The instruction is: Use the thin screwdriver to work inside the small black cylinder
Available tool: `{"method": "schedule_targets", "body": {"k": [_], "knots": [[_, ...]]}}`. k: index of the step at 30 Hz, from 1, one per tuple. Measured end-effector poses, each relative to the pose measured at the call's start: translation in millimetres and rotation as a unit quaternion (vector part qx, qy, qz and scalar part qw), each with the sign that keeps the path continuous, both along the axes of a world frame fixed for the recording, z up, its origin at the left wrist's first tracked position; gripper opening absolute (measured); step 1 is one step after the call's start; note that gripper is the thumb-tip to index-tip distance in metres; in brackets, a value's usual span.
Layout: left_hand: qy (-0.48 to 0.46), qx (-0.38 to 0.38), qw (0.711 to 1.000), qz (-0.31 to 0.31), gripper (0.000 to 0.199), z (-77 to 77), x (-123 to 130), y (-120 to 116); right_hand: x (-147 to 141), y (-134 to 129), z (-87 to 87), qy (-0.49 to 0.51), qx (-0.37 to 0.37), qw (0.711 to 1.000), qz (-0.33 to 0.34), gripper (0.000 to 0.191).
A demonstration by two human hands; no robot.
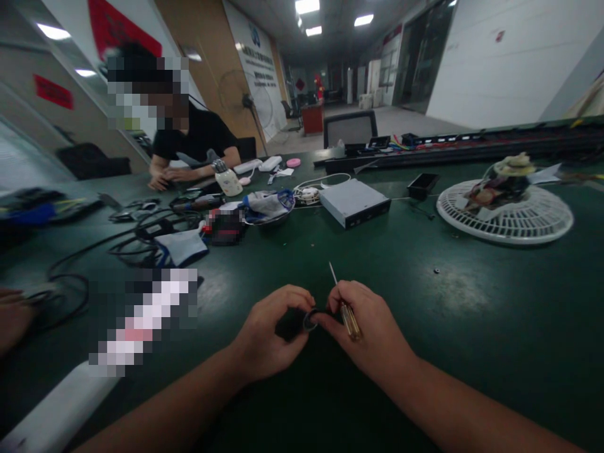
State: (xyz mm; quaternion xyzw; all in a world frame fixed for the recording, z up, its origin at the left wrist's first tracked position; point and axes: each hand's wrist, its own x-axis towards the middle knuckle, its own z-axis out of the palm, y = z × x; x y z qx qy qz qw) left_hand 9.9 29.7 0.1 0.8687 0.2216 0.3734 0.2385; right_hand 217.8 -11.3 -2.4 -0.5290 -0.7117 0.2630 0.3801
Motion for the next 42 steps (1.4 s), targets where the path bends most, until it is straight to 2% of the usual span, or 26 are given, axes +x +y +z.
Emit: {"method": "schedule_targets", "body": {"k": [4,10,14,17,19,23,26,29,35,39,42], "knots": [[0.025,-0.004,1.000,-0.013,0.031,1.3,0,-1,-1,-2,0.9,-0.021,0.024,0.999,0.015,0.024],[0.024,-0.006,0.999,-0.023,0.033,3.5,-1,-3,-1,-3,-0.1,-0.026,0.071,0.997,0.003,0.022],[0.024,-0.006,1.000,-0.014,0.034,3.2,-1,-4,-3,-2,0.4,-0.036,0.062,0.997,0.014,0.019],[0.017,-0.012,1.000,0.020,0.034,2.4,0,-3,-4,-2,1.9,-0.035,0.038,0.999,0.011,0.012],[0.013,-0.021,0.998,0.060,0.035,2.2,0,-2,-3,-3,2.2,0.001,0.039,0.999,0.013,0.008],[0.004,-0.037,0.988,0.153,0.037,2.7,0,1,5,-4,0.9,0.133,0.103,0.984,0.053,0.033],[0.003,-0.044,0.982,0.184,0.038,2.9,0,2,8,-4,2.3,0.181,0.126,0.972,0.084,0.039],[-0.003,-0.042,0.985,0.170,0.039,2.7,0,2,6,-4,6.7,0.188,0.112,0.970,0.108,0.031],[-0.008,-0.028,0.989,0.144,0.037,1.5,1,1,-1,-3,10.7,0.116,0.087,0.987,0.071,0.023],[-0.006,-0.035,0.988,0.152,0.037,0.1,0,2,-1,-3,10.6,0.113,0.089,0.982,0.125,0.022],[0.007,-0.039,0.992,0.124,0.036,-0.1,0,1,-1,-2,10.4,0.133,0.103,0.977,0.135,0.022]]}}
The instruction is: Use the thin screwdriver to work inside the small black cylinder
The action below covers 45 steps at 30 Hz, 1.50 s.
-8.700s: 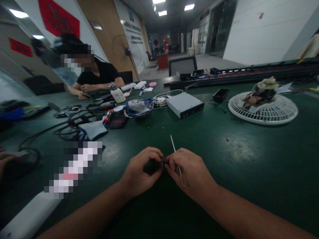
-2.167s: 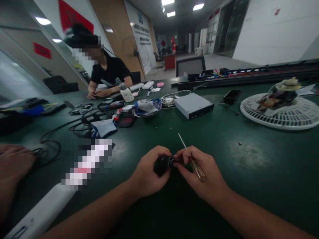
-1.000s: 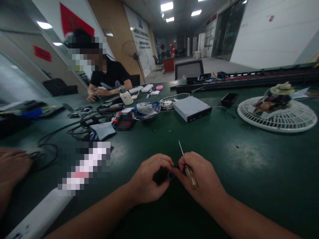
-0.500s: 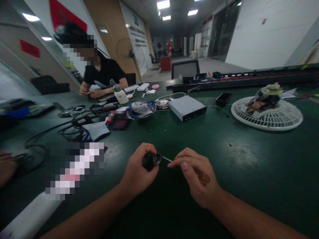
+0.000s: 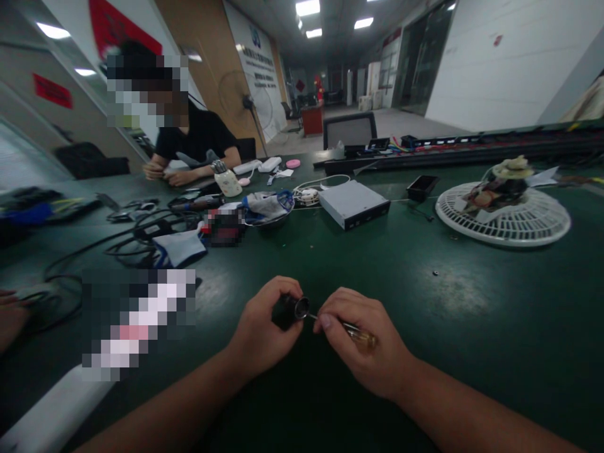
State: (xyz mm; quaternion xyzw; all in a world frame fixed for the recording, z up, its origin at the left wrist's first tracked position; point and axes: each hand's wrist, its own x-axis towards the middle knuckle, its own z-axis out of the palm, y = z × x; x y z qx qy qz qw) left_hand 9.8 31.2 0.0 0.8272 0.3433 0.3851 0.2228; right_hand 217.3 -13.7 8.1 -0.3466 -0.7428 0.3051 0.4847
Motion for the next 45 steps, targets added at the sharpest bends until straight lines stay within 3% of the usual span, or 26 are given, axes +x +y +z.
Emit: {"method": "schedule_targets", "body": {"k": [5,10,16,21,24,27,31,35,38,41,45], "knots": [[0.009,0.016,1.000,-0.003,0.033,0.6,0,-1,0,0,1.1,-0.033,-0.028,0.997,-0.062,0.025],[0.026,0.016,1.000,0.001,0.035,1.0,0,-1,0,-2,3.0,-0.021,-0.022,1.000,-0.004,0.027],[0.045,0.016,0.999,0.001,0.035,1.0,0,-1,-1,-2,0.7,-0.023,-0.039,0.996,-0.074,0.029],[0.039,0.026,0.999,-0.003,0.036,-0.2,1,-2,-1,-1,2.4,-0.004,-0.030,1.000,-0.010,0.031],[0.039,0.026,0.999,-0.003,0.036,0.7,1,-2,0,-1,1.0,0.001,-0.029,0.999,-0.045,0.030],[0.033,0.023,0.999,0.028,0.036,2.0,1,-2,3,-2,-4.4,0.000,-0.047,0.996,-0.080,0.032],[0.012,0.014,0.994,0.104,0.036,0.1,1,0,5,-4,-8.2,0.010,-0.048,0.997,-0.066,0.026],[-0.006,-0.021,0.986,0.165,0.036,-3.7,1,2,-2,-4,-1.7,-0.132,-0.014,0.991,-0.032,0.005],[-0.013,-0.030,0.983,0.180,0.033,-4.4,1,2,-6,-2,0.2,-0.186,-0.033,0.982,0.010,0.010],[-0.010,-0.039,0.984,0.172,0.034,-5.1,1,2,-4,-1,-3.4,-0.152,-0.052,0.987,0.014,0.018],[-0.001,-0.058,0.989,0.135,0.044,-7.2,0,3,0,0,-8.0,-0.074,-0.078,0.993,-0.039,0.020]]}}
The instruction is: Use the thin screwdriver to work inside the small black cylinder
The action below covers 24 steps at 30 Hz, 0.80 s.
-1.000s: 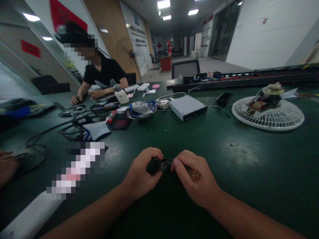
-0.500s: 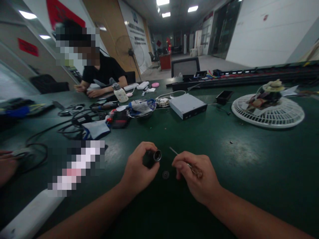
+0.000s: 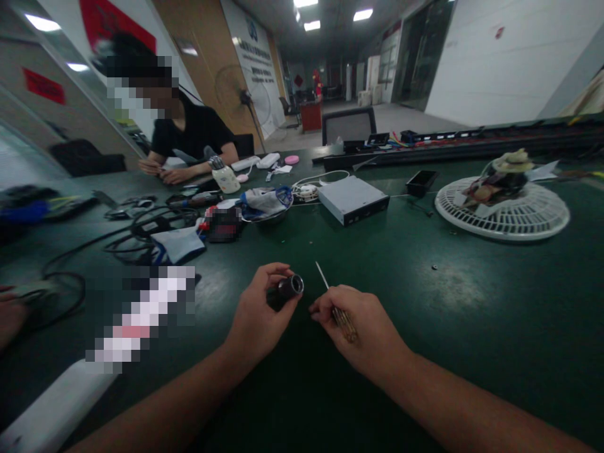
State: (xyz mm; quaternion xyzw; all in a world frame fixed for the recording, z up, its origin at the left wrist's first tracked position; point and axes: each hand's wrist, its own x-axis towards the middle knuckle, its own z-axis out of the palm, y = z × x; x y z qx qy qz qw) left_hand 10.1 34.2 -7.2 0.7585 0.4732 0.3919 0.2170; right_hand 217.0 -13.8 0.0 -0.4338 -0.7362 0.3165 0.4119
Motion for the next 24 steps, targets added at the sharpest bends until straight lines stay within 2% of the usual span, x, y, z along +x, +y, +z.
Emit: {"method": "schedule_targets", "body": {"k": [5,13,20,24], "knots": [[0.013,0.009,0.995,-0.098,0.048,2.8,0.8,-1.2,-0.1,1.1,-0.4,0.049,0.007,0.996,-0.080,0.026],[0.012,0.044,0.978,-0.206,0.036,7.1,-1.5,-4.2,-1.2,0.0,-0.8,0.064,0.033,0.996,-0.044,0.029],[-0.001,0.051,0.970,-0.236,0.037,7.9,-1.5,-4.1,-1.5,-4.9,2.0,0.026,0.071,0.997,-0.024,0.024],[0.002,0.051,0.983,-0.177,0.036,8.9,-0.2,-4.2,-1.7,-5.7,3.5,0.038,0.048,0.997,-0.043,0.011]]}}
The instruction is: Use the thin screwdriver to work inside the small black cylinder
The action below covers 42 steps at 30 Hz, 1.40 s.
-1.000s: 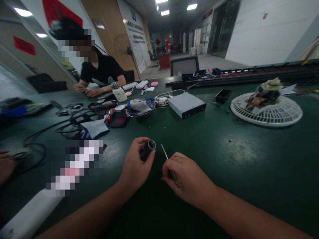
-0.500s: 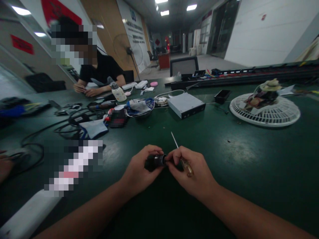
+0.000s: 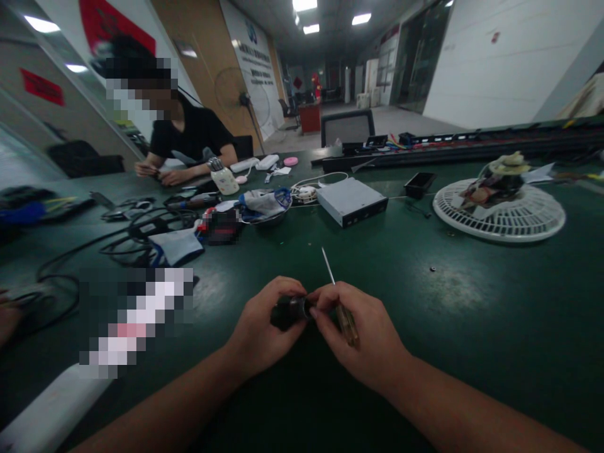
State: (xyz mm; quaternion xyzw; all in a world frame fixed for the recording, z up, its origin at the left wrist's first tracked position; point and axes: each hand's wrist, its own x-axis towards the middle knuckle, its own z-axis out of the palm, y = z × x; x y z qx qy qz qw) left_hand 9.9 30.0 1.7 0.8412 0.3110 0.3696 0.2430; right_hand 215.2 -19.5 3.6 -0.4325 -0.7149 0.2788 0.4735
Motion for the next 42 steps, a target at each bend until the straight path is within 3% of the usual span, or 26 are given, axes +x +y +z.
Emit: {"method": "schedule_targets", "body": {"k": [4,8,15,21,26,30,34,37,40,42], "knots": [[-0.001,0.003,0.997,0.082,0.040,-1.6,0,1,5,1,-2.0,0.079,0.019,0.997,-0.011,0.032],[-0.003,0.013,0.994,0.106,0.045,-2.2,-1,1,10,3,-3.1,0.131,0.052,0.990,0.024,0.052],[-0.008,0.020,0.998,0.066,0.044,-1.2,0,1,4,6,2.2,0.050,-0.004,0.998,0.030,0.029],[0.019,0.021,0.998,0.054,0.044,-2.9,-1,2,5,5,2.9,0.072,0.004,0.995,0.071,0.031],[0.014,0.040,0.998,0.046,0.041,-2.7,-1,1,5,5,2.0,0.049,-0.002,0.999,0.008,0.029],[0.018,0.036,0.998,0.049,0.043,-2.5,0,1,5,5,3.3,0.052,-0.001,0.997,0.055,0.031],[0.022,0.039,0.998,0.051,0.043,-2.8,0,1,5,5,3.5,0.051,0.000,0.999,0.018,0.028],[0.026,0.039,0.996,0.072,0.043,-3.0,0,1,3,6,1.7,0.027,-0.017,0.999,0.041,0.030],[0.059,0.046,0.992,0.098,0.044,-2.9,0,1,4,6,0.4,0.039,0.045,0.997,0.056,0.036],[0.082,0.052,0.988,0.118,0.047,-2.5,-1,2,11,0,2.4,0.053,0.126,0.991,0.003,0.041]]}}
